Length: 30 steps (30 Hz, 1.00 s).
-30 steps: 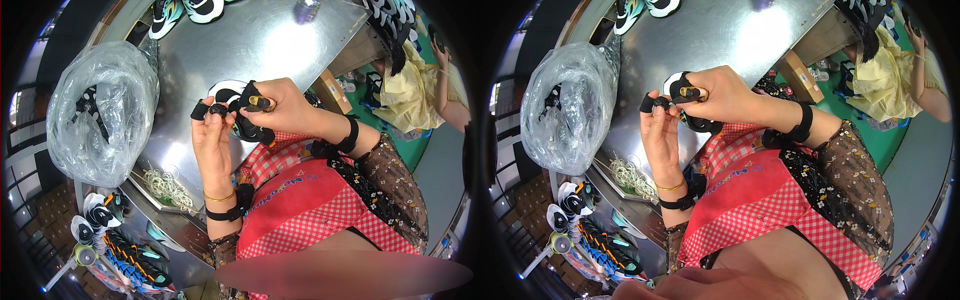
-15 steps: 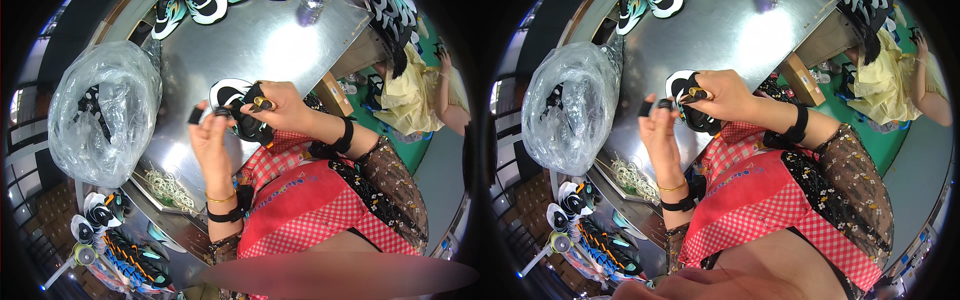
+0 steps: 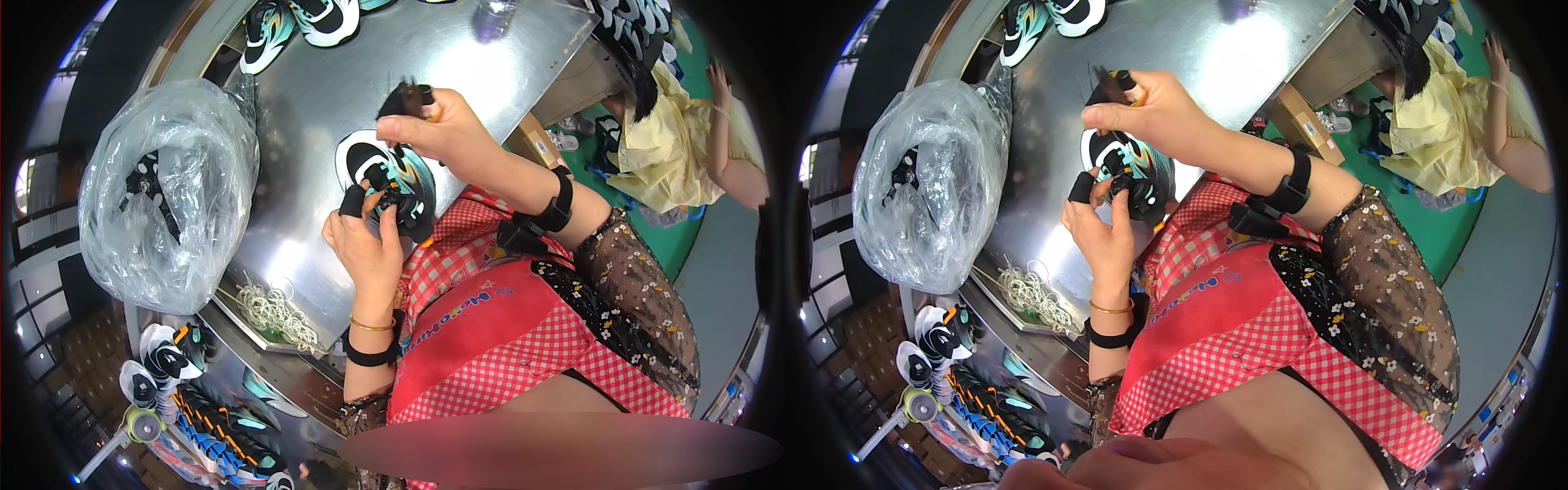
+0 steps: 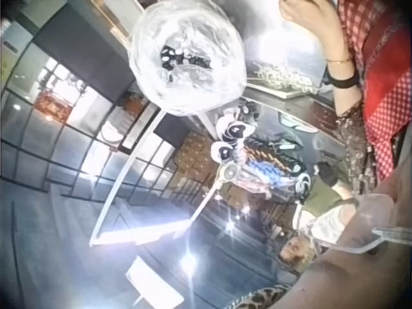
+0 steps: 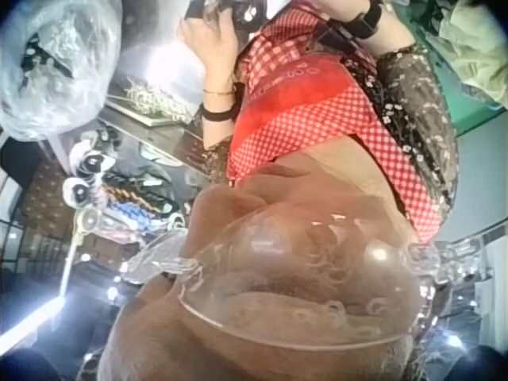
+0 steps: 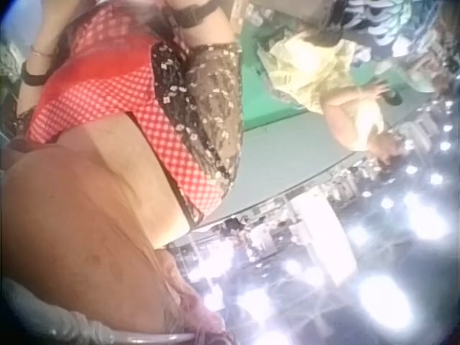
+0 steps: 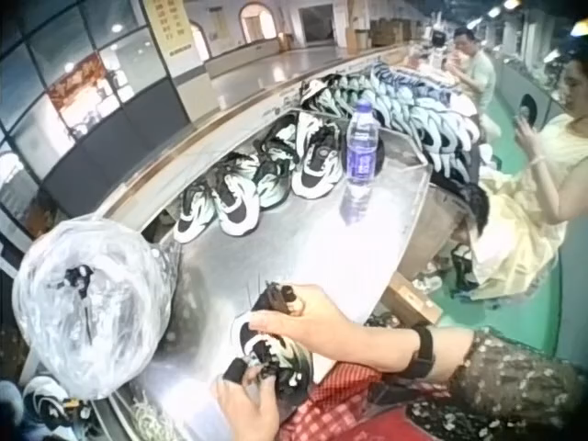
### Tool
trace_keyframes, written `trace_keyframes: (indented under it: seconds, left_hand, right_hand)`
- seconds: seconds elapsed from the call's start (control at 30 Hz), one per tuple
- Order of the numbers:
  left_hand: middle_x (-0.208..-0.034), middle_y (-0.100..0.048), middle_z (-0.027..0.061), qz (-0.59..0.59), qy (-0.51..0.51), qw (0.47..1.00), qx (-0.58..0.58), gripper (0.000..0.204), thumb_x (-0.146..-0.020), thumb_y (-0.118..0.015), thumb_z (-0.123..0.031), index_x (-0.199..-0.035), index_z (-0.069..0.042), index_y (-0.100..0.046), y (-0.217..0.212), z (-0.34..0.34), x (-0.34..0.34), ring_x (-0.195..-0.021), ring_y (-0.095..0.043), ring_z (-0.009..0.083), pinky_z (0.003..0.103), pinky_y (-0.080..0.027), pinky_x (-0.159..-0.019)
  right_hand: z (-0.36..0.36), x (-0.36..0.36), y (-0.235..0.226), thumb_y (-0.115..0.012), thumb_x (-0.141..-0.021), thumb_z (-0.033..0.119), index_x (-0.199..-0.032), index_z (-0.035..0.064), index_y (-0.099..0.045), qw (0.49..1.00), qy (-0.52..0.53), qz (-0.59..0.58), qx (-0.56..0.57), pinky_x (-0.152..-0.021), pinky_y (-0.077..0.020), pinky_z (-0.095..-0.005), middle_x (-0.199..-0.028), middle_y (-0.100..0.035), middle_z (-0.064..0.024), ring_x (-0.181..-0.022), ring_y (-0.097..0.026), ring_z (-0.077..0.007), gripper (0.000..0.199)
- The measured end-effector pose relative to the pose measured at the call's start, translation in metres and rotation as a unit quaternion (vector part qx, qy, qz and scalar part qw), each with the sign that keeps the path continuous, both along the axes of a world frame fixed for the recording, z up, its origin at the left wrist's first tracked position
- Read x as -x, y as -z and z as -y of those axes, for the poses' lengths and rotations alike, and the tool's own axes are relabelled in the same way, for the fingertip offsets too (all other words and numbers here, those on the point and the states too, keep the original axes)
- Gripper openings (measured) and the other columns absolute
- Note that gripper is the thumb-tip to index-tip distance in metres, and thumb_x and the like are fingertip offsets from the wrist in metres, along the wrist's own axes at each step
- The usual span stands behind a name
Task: The person uses a lighter to singe loose threads on a shoe upper, occasionally reaching into a plastic bag for small black components to attach. They repeat this process on multiple uppers, rotating each piece to reach different areas before setting them aside on the metal workbench.
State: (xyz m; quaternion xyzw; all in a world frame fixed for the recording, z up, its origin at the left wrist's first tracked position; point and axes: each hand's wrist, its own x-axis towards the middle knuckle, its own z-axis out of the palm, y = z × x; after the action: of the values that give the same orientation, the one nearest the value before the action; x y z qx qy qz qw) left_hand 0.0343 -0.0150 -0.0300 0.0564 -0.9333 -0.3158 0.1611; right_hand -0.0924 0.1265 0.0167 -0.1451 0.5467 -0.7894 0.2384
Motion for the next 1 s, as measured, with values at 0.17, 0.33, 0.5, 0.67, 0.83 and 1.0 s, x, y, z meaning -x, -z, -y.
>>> trace_keyframes:
  seconds: [0.17, 0.33, 0.5, 0.67, 0.83, 1.0]
  left_hand:
    - [-0.089, -0.063, 0.0067, -0.058, 0.022, 0.938, -0.341, 0.038, -0.081, -0.066, -0.007, -0.116, -0.003, -0.05, -0.027, -0.027, 0.024, -0.084, -0.057, 0.0123, 0.028, -0.047, -0.073]
    - [-0.076, -0.053, -0.004, -0.019, -0.011, 0.783, -0.622, 0.01, -0.09, -0.059, -0.012, -0.098, -0.006, -0.056, -0.038, -0.021, 0.04, -0.061, -0.045, 0.0003, 0.018, -0.04, -0.058]
    - [-0.065, -0.044, -0.0102, -0.033, -0.068, 0.794, -0.603, 0.007, -0.087, -0.063, -0.011, -0.089, -0.009, -0.057, -0.034, -0.013, 0.042, -0.05, -0.028, -0.0026, 0.016, -0.017, -0.043]
    - [-0.069, -0.048, -0.0079, -0.038, -0.018, 0.812, -0.583, 0.009, -0.087, -0.063, -0.011, -0.095, -0.007, -0.06, -0.029, -0.022, 0.035, -0.054, -0.032, -0.0014, 0.015, -0.021, -0.046]
    - [-0.068, -0.048, -0.0059, -0.048, -0.065, 0.797, -0.599, 0.011, -0.089, -0.061, -0.014, -0.097, -0.005, -0.06, -0.028, -0.023, 0.038, -0.055, -0.034, 0.0, 0.016, -0.023, -0.047]
    - [-0.063, -0.043, -0.0081, -0.061, -0.074, 0.783, -0.614, 0.008, -0.089, -0.061, -0.015, -0.091, -0.007, -0.059, -0.026, -0.02, 0.037, -0.051, -0.029, -0.0012, 0.017, -0.02, -0.045]
  right_hand:
    - [0.01, -0.003, 0.008, -0.07, -0.084, 0.015, -0.08, 0.0019, -0.062, 0.996, 0.004, -0.088, -0.034, -0.055, -0.0425, -0.0203, -0.07, -0.06, 0.0021, -0.064, -0.053, -0.0031, 0.016]
    - [0.007, 0.005, 0.018, -0.072, -0.082, 0.018, -0.074, 0.0021, -0.059, 0.929, 0.063, -0.327, -0.161, -0.049, -0.0373, -0.0208, -0.063, -0.054, 0.0018, -0.058, -0.047, -0.0025, 0.022]
    - [-0.008, -0.001, 0.024, -0.075, -0.073, 0.016, -0.074, 0.0056, -0.062, 0.744, 0.158, -0.605, -0.237, -0.048, -0.0459, -0.0273, -0.073, -0.063, -0.0042, -0.056, -0.061, -0.0205, 0.017]
    - [-0.01, 0.003, 0.029, -0.073, -0.074, 0.012, -0.081, 0.006, -0.062, 0.76, 0.171, -0.571, -0.261, -0.052, -0.0474, -0.0259, -0.078, -0.064, -0.0045, -0.063, -0.062, -0.0187, 0.014]
    - [-0.006, -0.013, 0.023, -0.069, -0.081, 0.008, -0.088, 0.0037, -0.06, 0.959, 0.022, -0.264, -0.105, -0.059, -0.0468, -0.0237, -0.078, -0.063, -0.003, -0.068, -0.061, -0.0107, 0.012]
    - [-0.008, -0.011, 0.013, -0.07, -0.082, 0.014, -0.094, 0.0021, -0.059, 0.992, -0.06, -0.032, -0.102, -0.059, -0.0456, -0.0233, -0.086, -0.063, -0.0038, -0.07, -0.059, -0.0094, 0.019]
